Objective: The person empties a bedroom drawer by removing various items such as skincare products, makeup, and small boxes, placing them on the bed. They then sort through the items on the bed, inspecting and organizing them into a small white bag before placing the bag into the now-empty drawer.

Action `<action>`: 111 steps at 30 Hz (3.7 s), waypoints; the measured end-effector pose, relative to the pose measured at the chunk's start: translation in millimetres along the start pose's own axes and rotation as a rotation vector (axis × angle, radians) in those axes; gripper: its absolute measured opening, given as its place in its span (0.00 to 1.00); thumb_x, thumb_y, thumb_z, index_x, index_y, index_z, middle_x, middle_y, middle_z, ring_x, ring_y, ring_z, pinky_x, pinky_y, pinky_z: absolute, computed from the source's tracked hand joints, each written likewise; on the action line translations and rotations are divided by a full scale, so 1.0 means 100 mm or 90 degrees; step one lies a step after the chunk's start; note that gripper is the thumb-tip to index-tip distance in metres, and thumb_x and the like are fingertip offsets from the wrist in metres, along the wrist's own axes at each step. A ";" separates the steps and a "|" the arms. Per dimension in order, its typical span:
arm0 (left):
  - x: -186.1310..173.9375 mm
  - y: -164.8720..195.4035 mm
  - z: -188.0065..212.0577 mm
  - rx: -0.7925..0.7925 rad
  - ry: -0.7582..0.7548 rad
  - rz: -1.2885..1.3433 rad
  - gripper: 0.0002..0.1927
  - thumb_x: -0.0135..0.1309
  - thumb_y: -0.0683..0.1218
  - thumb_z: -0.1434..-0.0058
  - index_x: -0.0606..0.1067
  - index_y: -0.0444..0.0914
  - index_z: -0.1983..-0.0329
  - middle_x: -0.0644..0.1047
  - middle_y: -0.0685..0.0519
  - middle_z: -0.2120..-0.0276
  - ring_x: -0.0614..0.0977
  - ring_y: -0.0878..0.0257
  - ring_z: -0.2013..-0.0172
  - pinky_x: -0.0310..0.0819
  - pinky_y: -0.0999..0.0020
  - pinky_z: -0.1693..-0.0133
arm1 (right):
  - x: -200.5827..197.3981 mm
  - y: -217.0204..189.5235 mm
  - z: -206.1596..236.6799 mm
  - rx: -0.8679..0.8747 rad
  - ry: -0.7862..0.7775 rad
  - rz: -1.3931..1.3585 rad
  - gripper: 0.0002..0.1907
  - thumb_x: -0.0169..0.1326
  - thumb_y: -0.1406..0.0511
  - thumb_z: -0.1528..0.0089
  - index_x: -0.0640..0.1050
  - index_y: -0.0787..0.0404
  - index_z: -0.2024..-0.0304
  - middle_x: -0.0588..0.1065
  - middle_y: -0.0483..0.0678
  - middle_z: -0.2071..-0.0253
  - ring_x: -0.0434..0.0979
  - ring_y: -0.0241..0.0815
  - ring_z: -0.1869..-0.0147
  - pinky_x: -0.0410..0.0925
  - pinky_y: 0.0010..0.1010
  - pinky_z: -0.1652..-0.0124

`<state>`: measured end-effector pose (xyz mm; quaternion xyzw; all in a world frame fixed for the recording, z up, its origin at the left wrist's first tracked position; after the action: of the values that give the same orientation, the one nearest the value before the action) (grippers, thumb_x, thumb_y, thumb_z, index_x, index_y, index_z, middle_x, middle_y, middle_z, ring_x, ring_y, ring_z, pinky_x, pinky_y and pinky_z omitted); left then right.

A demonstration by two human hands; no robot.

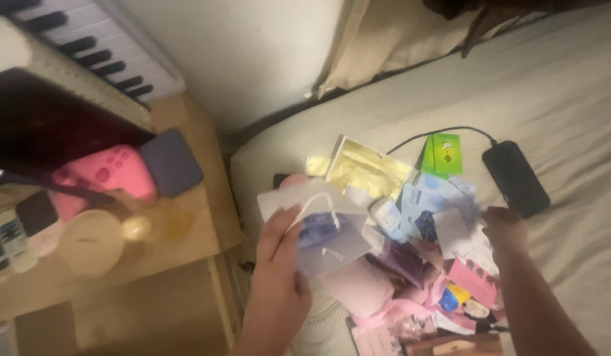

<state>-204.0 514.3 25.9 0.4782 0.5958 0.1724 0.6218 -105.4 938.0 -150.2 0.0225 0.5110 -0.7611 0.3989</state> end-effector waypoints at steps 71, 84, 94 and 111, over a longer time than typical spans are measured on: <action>0.25 0.19 0.00 -0.012 -0.056 0.059 0.43 0.42 0.24 0.61 0.67 0.30 0.35 0.67 0.43 0.35 0.67 0.45 0.32 0.61 0.59 0.33 | 0.34 -0.17 0.24 0.145 -0.109 -0.033 0.26 0.53 0.57 0.38 0.68 0.59 0.39 0.75 0.52 0.43 0.80 0.54 0.47 0.68 0.51 0.55; 0.62 -0.12 0.05 -0.037 -0.044 0.079 0.40 0.42 0.25 0.61 0.69 0.31 0.38 0.66 0.40 0.35 0.67 0.41 0.33 0.66 0.59 0.38 | 0.55 -0.24 -0.06 -0.027 -0.059 0.538 0.51 0.67 0.38 0.55 0.76 0.64 0.41 0.78 0.60 0.48 0.78 0.54 0.45 0.70 0.42 0.50; 0.56 0.02 0.00 -0.017 0.033 0.028 0.38 0.43 0.25 0.59 0.70 0.29 0.40 0.69 0.42 0.36 0.69 0.43 0.34 0.64 0.57 0.35 | 0.02 -0.92 1.02 -0.154 -0.271 -0.342 0.14 0.54 0.69 0.37 0.72 0.62 0.49 0.80 0.50 0.54 0.86 0.42 0.53 0.82 0.38 0.56; 0.31 -0.11 0.12 -0.098 0.056 0.017 0.36 0.42 0.26 0.59 0.71 0.30 0.42 0.71 0.39 0.40 0.74 0.41 0.40 0.71 0.59 0.41 | 0.62 -1.75 2.82 -0.999 -0.356 0.403 0.18 0.60 0.71 0.49 0.83 0.58 0.56 0.83 0.45 0.52 0.81 0.39 0.59 0.68 0.35 0.62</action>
<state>-189.8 528.8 -2.7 0.4290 0.6012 0.2463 0.6276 -152.6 705.4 89.9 -0.3036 0.7387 -0.0233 0.6013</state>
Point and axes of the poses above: each hand's wrist, its own z-axis away from the middle knuckle, its own x-axis out of the palm, y = z × x, the point moved 7 cm from there along -z, towards the middle knuckle
